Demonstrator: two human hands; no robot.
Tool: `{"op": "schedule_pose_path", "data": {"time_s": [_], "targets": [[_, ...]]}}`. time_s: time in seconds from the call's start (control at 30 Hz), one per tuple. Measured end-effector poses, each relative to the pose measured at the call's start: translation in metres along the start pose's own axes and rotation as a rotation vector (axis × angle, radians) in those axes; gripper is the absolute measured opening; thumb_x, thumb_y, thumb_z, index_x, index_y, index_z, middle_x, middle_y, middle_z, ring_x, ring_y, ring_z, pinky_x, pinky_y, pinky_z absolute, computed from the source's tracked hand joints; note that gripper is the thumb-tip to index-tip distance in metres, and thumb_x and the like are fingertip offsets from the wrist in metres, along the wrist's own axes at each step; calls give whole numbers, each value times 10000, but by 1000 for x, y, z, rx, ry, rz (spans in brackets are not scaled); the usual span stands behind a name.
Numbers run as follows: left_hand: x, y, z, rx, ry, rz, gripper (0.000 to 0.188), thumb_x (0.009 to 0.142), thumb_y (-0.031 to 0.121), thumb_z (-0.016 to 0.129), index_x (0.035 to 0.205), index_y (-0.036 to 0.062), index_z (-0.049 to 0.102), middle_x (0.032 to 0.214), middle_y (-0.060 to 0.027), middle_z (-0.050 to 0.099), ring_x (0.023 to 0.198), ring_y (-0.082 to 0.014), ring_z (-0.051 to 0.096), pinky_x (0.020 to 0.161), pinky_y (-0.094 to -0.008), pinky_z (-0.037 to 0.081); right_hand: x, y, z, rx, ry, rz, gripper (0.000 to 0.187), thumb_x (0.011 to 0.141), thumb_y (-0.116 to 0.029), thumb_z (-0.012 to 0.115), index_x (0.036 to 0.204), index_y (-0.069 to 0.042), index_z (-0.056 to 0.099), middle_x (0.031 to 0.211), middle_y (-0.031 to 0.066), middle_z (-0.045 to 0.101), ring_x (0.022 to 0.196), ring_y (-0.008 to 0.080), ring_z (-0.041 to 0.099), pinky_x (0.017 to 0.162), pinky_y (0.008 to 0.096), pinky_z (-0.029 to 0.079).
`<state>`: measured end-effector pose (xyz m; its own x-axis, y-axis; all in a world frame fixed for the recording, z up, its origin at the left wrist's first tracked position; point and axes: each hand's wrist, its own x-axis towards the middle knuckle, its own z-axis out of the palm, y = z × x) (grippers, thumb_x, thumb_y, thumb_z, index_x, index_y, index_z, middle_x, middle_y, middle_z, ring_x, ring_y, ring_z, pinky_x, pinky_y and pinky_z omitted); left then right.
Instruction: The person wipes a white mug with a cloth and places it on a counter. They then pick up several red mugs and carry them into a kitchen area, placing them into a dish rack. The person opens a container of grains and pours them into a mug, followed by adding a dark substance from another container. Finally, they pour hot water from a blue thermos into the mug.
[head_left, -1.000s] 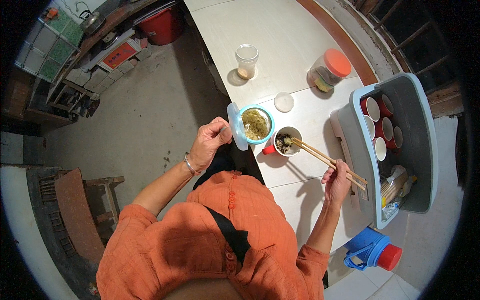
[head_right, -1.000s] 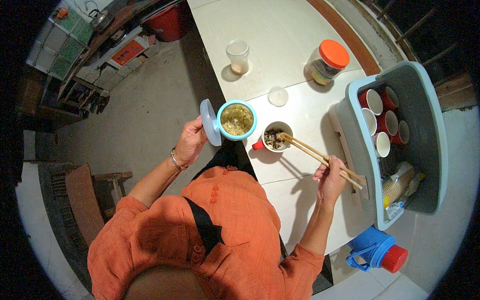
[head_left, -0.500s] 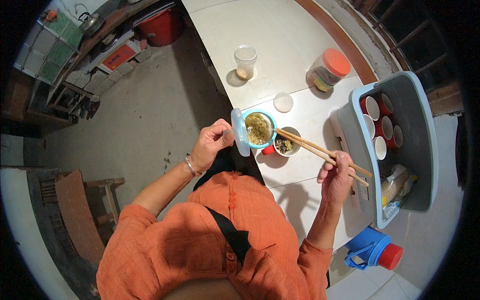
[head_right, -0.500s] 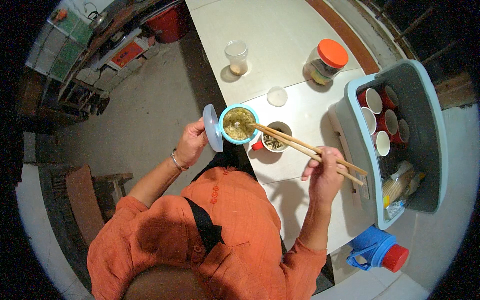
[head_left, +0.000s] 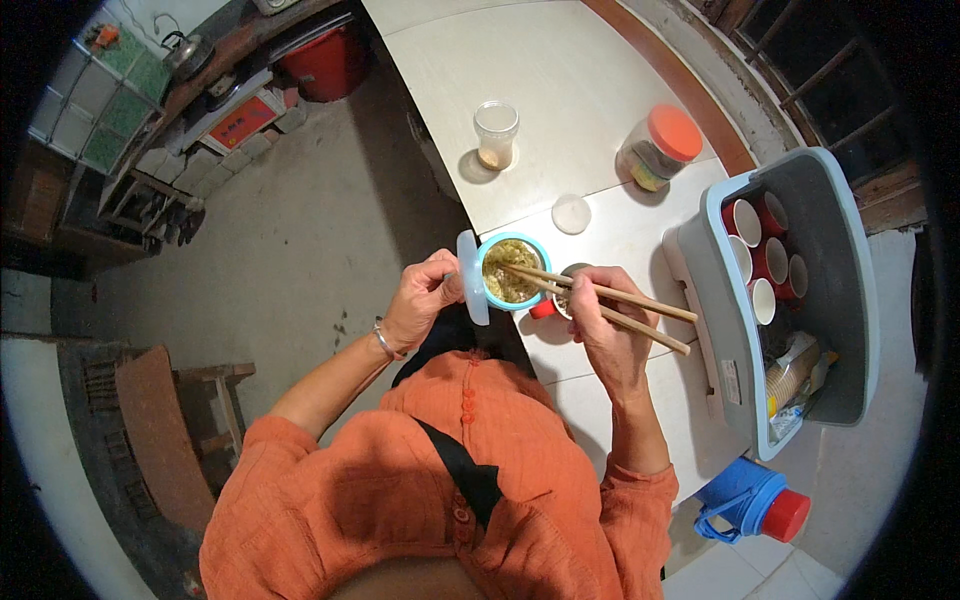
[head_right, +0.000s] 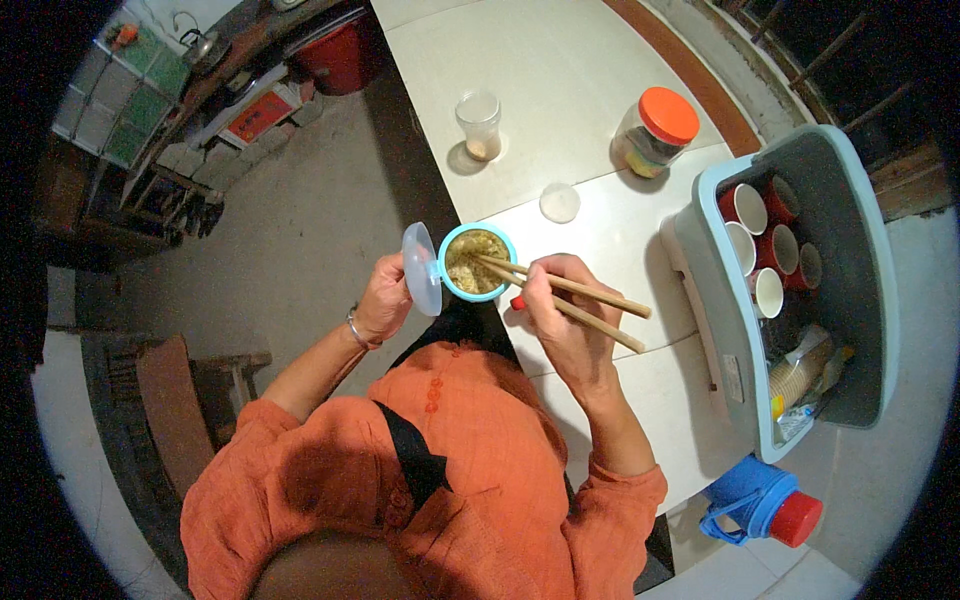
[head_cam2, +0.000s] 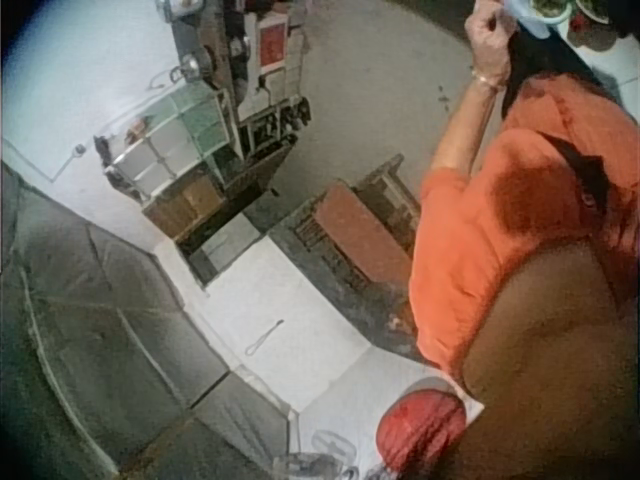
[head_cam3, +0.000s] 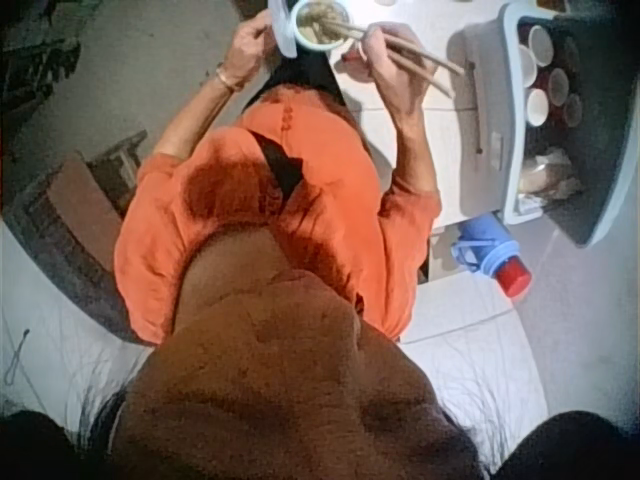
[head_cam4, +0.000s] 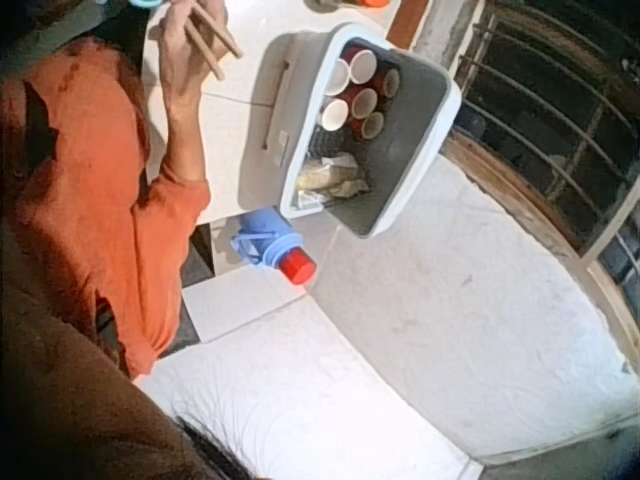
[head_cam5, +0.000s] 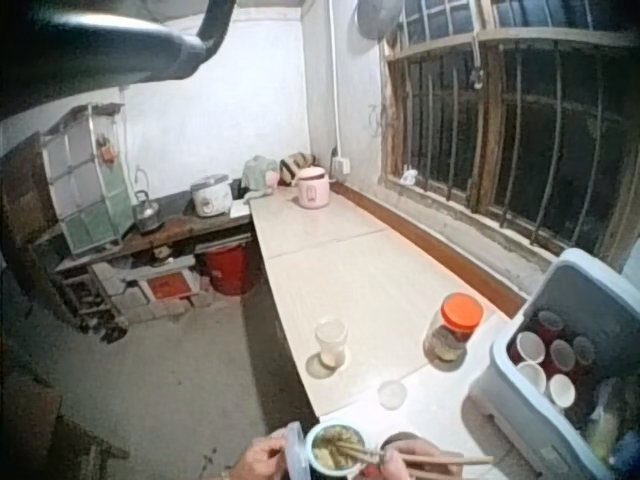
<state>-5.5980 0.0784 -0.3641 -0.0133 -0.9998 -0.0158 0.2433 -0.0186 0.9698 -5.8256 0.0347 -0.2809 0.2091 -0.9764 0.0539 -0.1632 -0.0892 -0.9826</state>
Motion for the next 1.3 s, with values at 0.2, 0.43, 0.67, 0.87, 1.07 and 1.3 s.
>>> {"op": "schedule_pose_path", "data": {"time_s": [0.2, 0.43, 0.67, 0.87, 1.07, 1.3], "targets": [[15, 12, 0, 85, -46, 77, 356, 875, 332, 640, 737, 9, 583, 828, 1, 464, 714, -86, 427, 628, -225, 363, 7, -4, 9, 16, 11, -36, 106, 865, -82, 595, 845, 21, 614, 647, 55, 627, 562, 71, 589, 498, 198, 464], [64, 48, 1, -126, -121, -164, 304, 873, 296, 654, 700, 70, 549, 714, 37, 439, 657, -65, 393, 604, -219, 345, 29, -9, 12, 191, 145, -141, 402, 785, 22, 699, 1156, 59, 549, 844, 66, 644, 678, 89, 610, 585, 192, 496], [159, 86, 5, -174, -190, -334, 237, 850, 367, 646, 855, 133, 615, 724, 51, 470, 721, -70, 449, 665, -253, 424, 64, -9, 9, 162, 388, -219, 593, 762, 12, 718, 1300, 5, 468, 957, 51, 569, 830, 103, 583, 726, 220, 490], [265, 110, 8, -203, -160, -243, 233, 775, 375, 722, 802, 182, 594, 623, 78, 359, 623, -44, 347, 596, -214, 333, 105, 22, -7, -345, 369, 6, 394, 772, -113, 695, 1134, 4, 591, 977, 121, 613, 821, 174, 616, 710, 293, 511], [369, 64, -11, -105, -141, -321, 255, 721, 353, 759, 718, 184, 569, 617, 72, 370, 586, -52, 339, 561, -212, 331, 131, 79, -6, -854, 20, 149, 605, 685, -169, 766, 1226, -38, 527, 1204, 172, 522, 1054, 314, 551, 858, 417, 489], [415, 3, -22, -49, -48, -393, 271, 746, 370, 745, 716, 164, 571, 559, 71, 335, 505, -46, 321, 487, -199, 343, 142, 114, 30, -1170, -104, 293, 755, 581, -124, 821, 1239, -115, 450, 1127, 182, 496, 972, 383, 570, 757, 437, 544]]}}
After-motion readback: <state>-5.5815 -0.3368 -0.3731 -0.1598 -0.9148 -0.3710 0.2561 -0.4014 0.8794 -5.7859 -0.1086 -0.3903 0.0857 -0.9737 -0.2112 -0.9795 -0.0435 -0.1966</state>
